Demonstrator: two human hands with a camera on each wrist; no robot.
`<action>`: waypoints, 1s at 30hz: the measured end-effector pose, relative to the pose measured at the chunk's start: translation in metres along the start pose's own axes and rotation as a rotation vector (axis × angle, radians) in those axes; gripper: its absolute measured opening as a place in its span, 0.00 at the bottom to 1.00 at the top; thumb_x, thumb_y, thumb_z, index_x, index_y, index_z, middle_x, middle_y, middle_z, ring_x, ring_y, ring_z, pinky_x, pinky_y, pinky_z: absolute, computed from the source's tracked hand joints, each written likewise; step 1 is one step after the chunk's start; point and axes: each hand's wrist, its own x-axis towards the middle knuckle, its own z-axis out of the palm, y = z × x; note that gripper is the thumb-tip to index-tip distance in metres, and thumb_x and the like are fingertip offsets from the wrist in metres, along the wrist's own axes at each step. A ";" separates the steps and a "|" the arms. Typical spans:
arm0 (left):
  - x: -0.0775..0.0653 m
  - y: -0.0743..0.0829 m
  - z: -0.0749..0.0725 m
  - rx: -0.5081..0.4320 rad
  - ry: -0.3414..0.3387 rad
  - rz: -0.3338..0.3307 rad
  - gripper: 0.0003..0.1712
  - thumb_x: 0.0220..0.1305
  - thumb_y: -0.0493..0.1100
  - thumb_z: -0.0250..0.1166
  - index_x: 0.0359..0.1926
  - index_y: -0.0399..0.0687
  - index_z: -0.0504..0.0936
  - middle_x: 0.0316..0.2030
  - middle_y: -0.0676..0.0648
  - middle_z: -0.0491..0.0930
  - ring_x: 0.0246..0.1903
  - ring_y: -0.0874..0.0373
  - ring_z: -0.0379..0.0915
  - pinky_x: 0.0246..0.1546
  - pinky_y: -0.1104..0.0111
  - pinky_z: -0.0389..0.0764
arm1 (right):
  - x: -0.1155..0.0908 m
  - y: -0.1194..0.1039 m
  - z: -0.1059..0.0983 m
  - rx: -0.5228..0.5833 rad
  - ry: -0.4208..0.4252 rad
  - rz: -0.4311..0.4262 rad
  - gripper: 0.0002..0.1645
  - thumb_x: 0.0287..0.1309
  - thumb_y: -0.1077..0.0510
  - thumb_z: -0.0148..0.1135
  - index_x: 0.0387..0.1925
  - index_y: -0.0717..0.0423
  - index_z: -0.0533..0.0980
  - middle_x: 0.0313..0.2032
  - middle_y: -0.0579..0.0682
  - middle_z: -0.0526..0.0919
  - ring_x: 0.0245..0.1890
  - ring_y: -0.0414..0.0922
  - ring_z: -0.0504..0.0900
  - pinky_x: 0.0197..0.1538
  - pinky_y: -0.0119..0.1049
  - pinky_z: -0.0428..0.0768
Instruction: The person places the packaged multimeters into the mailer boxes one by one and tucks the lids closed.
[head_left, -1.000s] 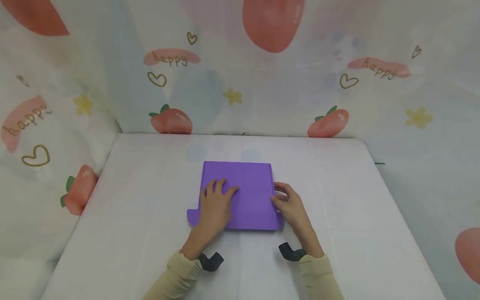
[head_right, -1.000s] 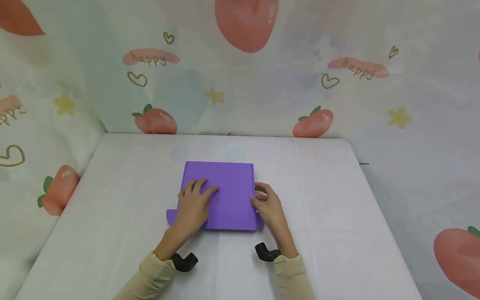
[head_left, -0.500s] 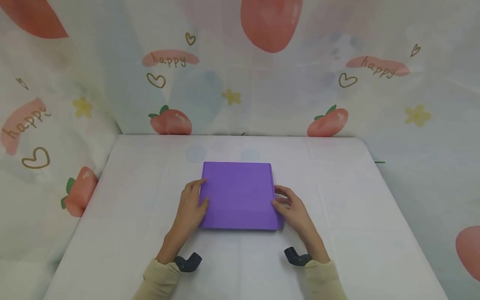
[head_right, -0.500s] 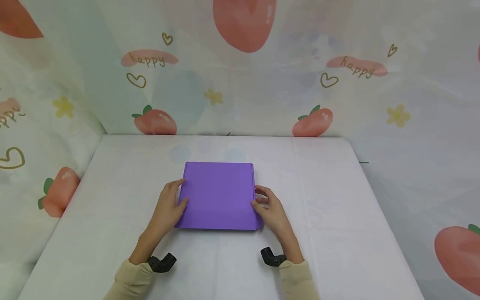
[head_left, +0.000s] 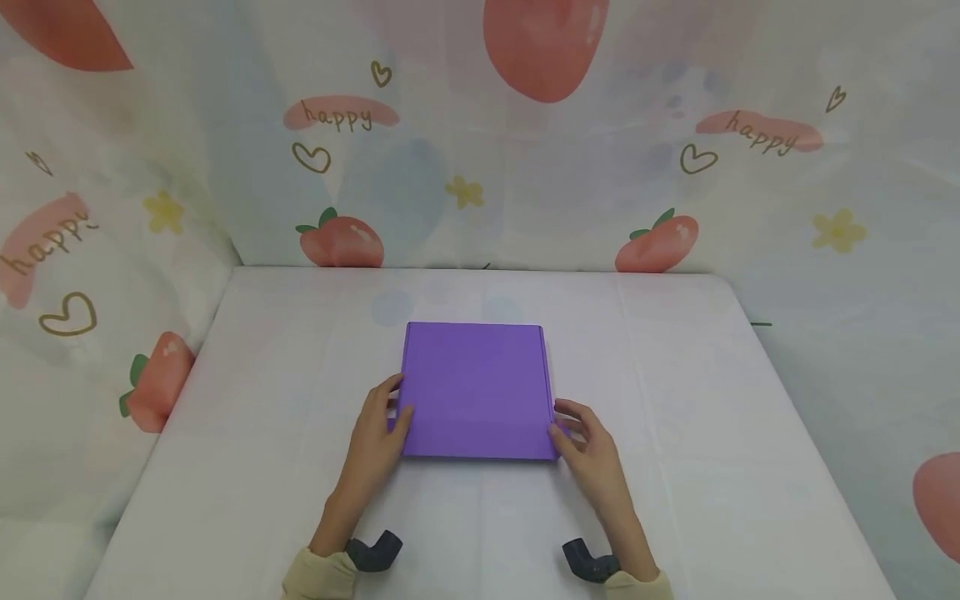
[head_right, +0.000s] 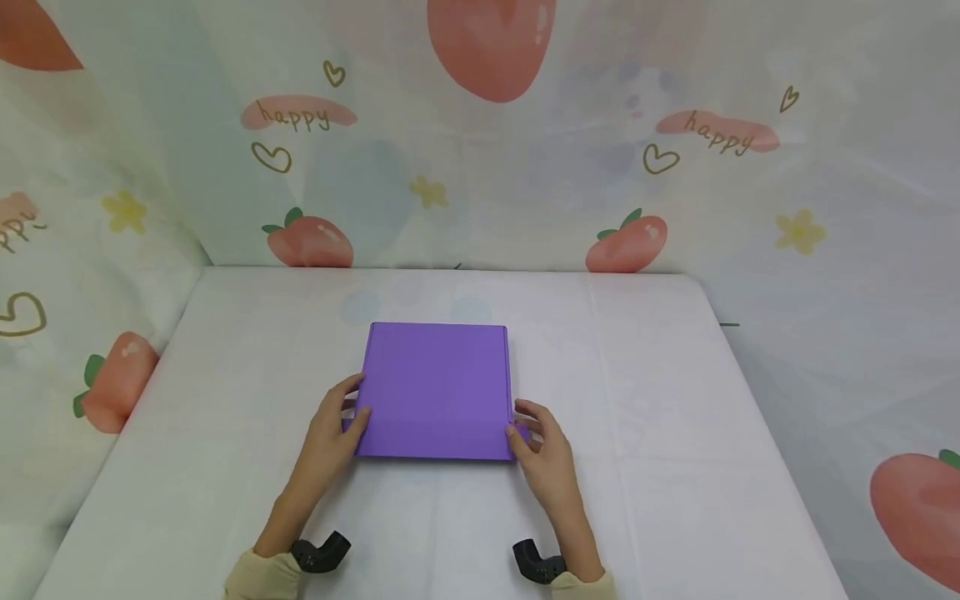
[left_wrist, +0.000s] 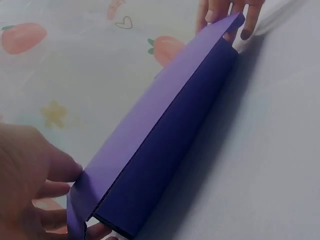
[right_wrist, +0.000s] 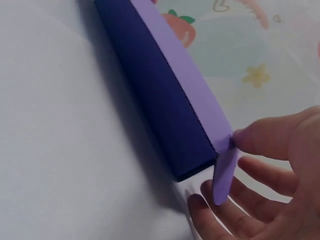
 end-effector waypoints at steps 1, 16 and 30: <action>-0.001 0.000 0.001 -0.011 0.012 -0.013 0.31 0.77 0.40 0.59 0.77 0.48 0.64 0.71 0.41 0.71 0.65 0.44 0.73 0.61 0.48 0.78 | -0.002 0.001 0.001 -0.015 0.017 -0.003 0.28 0.71 0.60 0.64 0.70 0.56 0.71 0.70 0.59 0.76 0.70 0.60 0.77 0.66 0.55 0.80; -0.014 0.004 0.014 -0.064 0.052 -0.047 0.32 0.80 0.40 0.53 0.80 0.48 0.59 0.75 0.36 0.69 0.75 0.41 0.66 0.74 0.44 0.68 | -0.022 0.007 0.020 -0.065 0.196 -0.087 0.21 0.72 0.63 0.61 0.64 0.61 0.75 0.65 0.63 0.80 0.65 0.61 0.81 0.60 0.47 0.84; -0.013 0.007 0.017 -0.052 0.051 -0.061 0.33 0.79 0.40 0.52 0.81 0.45 0.58 0.77 0.35 0.64 0.77 0.41 0.60 0.76 0.43 0.64 | -0.024 0.000 0.019 0.057 0.122 -0.017 0.20 0.74 0.64 0.58 0.64 0.62 0.72 0.68 0.65 0.76 0.66 0.61 0.80 0.62 0.44 0.82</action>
